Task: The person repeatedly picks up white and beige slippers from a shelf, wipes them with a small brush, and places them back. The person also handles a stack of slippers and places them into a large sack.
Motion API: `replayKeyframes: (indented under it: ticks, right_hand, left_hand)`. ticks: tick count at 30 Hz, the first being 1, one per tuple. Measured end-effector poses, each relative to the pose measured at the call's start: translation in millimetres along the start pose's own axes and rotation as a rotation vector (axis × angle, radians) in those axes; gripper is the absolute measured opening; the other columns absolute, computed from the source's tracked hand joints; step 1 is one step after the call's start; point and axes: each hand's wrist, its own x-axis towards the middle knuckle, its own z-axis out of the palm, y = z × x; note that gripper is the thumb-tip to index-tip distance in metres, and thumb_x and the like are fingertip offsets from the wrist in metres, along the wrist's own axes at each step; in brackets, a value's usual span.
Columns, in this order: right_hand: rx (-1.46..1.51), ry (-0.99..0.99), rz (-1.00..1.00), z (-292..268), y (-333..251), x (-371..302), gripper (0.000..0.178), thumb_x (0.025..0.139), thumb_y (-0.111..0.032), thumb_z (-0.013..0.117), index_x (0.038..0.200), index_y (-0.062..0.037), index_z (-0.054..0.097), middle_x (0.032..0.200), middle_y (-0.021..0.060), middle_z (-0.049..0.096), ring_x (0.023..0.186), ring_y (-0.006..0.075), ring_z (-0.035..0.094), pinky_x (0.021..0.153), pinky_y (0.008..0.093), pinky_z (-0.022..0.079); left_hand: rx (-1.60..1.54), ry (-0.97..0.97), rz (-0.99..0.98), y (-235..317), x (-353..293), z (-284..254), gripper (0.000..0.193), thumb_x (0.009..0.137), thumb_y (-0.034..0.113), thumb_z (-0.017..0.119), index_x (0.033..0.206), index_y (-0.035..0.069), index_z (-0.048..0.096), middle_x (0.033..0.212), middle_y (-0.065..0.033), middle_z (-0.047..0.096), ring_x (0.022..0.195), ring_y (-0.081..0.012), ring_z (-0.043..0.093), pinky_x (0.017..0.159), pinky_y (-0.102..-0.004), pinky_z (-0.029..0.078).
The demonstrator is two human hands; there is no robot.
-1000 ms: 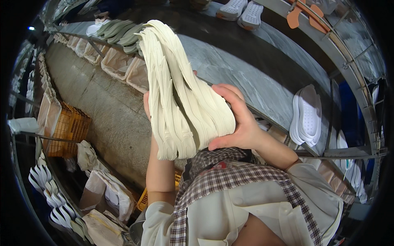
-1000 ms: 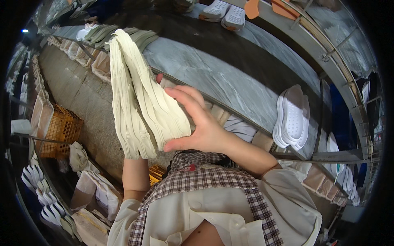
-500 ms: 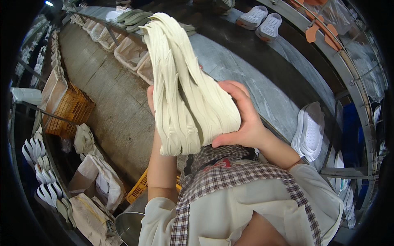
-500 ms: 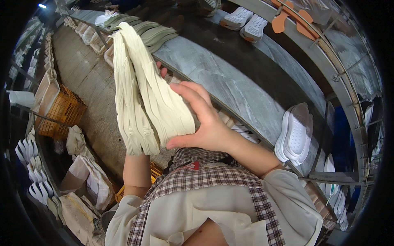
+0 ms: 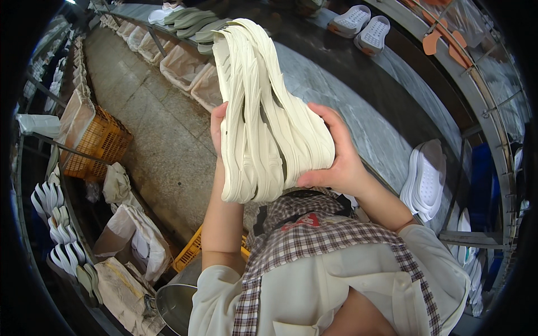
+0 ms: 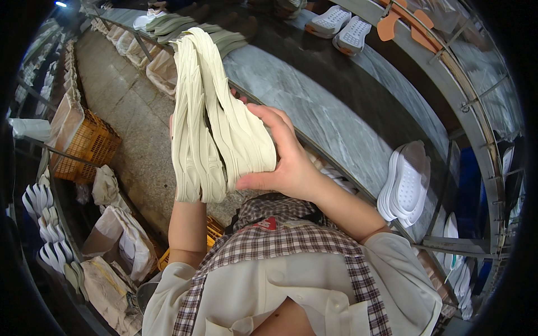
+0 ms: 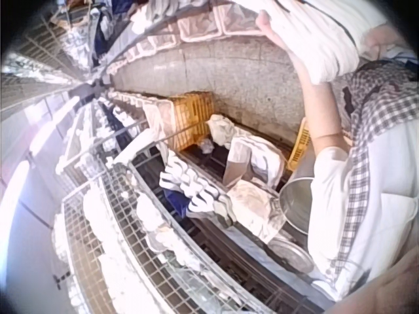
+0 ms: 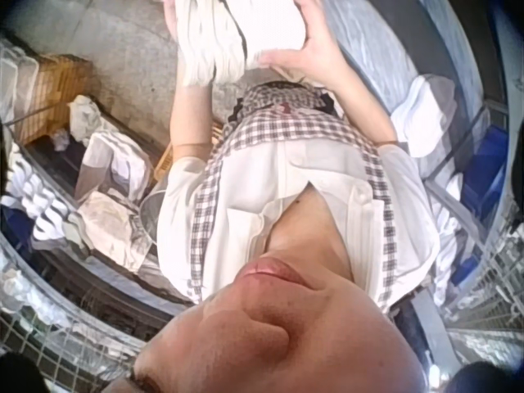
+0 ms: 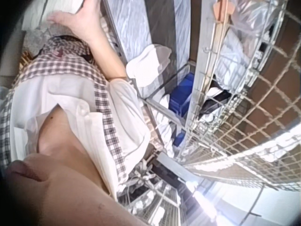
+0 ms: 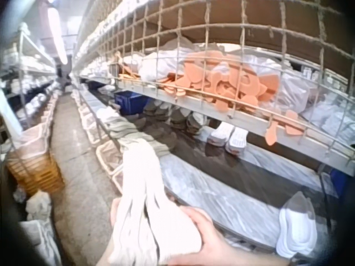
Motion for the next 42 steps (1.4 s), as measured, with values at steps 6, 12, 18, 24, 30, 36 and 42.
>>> replayKeyframes:
  ticks: [6,12,18,24,30,36,42]
  right_hand:
    - [0.079,-0.001,0.106,-5.3,0.0,-1.4,0.102,0.066,-0.036,0.083,0.142,-0.0039,0.024,0.136,0.0112,0.037,0.129,0.0224,0.035,0.106,0.0366,0.028]
    - [0.327,0.087,0.354,-5.9,5.4,19.7,0.068,0.095,-0.028,0.051,0.145,0.0020,0.015,0.148,0.0218,0.022,0.137,0.0286,0.024,0.111,0.0404,0.020]
    - [1.081,0.217,0.498,-0.6,30.6,30.1,0.056,0.093,-0.014,0.047,0.142,0.0006,0.025,0.134,0.0185,0.045,0.117,0.0263,0.053,0.097,0.0380,0.046]
    - [1.623,0.073,0.559,-14.3,51.2,14.7,0.038,0.093,-0.014,0.043,0.125,0.0064,0.048,0.116,0.0209,0.059,0.101,0.0278,0.063,0.087,0.0412,0.053]
    - [1.624,0.114,0.553,-11.2,56.2,11.5,0.039,0.094,-0.016,0.042,0.124,0.0089,0.048,0.116,0.0235,0.058,0.100,0.0293,0.063,0.086,0.0423,0.054]
    - [1.592,0.168,0.567,-13.3,56.4,11.3,0.039,0.094,-0.016,0.044,0.124,0.0087,0.047,0.114,0.0229,0.059,0.098,0.0293,0.064,0.085,0.0417,0.055]
    - [1.510,0.223,0.583,-16.5,56.3,5.2,0.038,0.095,-0.016,0.044,0.123,0.0086,0.048,0.113,0.0227,0.059,0.097,0.0288,0.064,0.084,0.0413,0.055]
  left_hand:
    - [-0.132,0.135,0.014,1.7,-1.9,4.5,0.053,0.084,0.035,0.043,0.123,0.000,0.052,0.112,-0.0185,0.061,0.097,-0.0309,0.062,0.089,-0.0429,0.050]
    - [0.402,0.313,0.026,2.4,15.0,17.9,0.062,0.087,0.024,0.052,0.138,0.000,0.026,0.125,-0.0200,0.049,0.105,-0.0283,0.057,0.086,-0.0374,0.052]
    - [0.881,0.254,0.139,3.8,17.1,35.9,0.056,0.099,0.035,0.042,0.144,0.007,0.023,0.131,-0.0116,0.043,0.114,-0.0188,0.044,0.094,-0.0367,0.041]
    - [0.763,0.247,0.078,23.3,3.7,47.4,0.053,0.099,0.043,0.037,0.134,0.004,0.043,0.124,-0.0064,0.050,0.104,-0.0142,0.045,0.082,-0.0312,0.042]
    - [0.716,0.220,0.101,21.1,3.9,51.5,0.051,0.099,0.042,0.038,0.132,0.003,0.045,0.124,-0.0064,0.050,0.104,-0.0145,0.046,0.082,-0.0313,0.042]
    - [0.698,0.209,0.101,20.2,4.7,50.0,0.051,0.098,0.041,0.040,0.131,0.002,0.046,0.125,-0.0069,0.050,0.103,-0.0148,0.046,0.080,-0.0306,0.042]
    - [0.708,0.192,0.078,15.9,8.9,49.6,0.052,0.097,0.042,0.042,0.130,0.002,0.046,0.125,-0.0076,0.050,0.104,-0.0151,0.046,0.079,-0.0301,0.042]
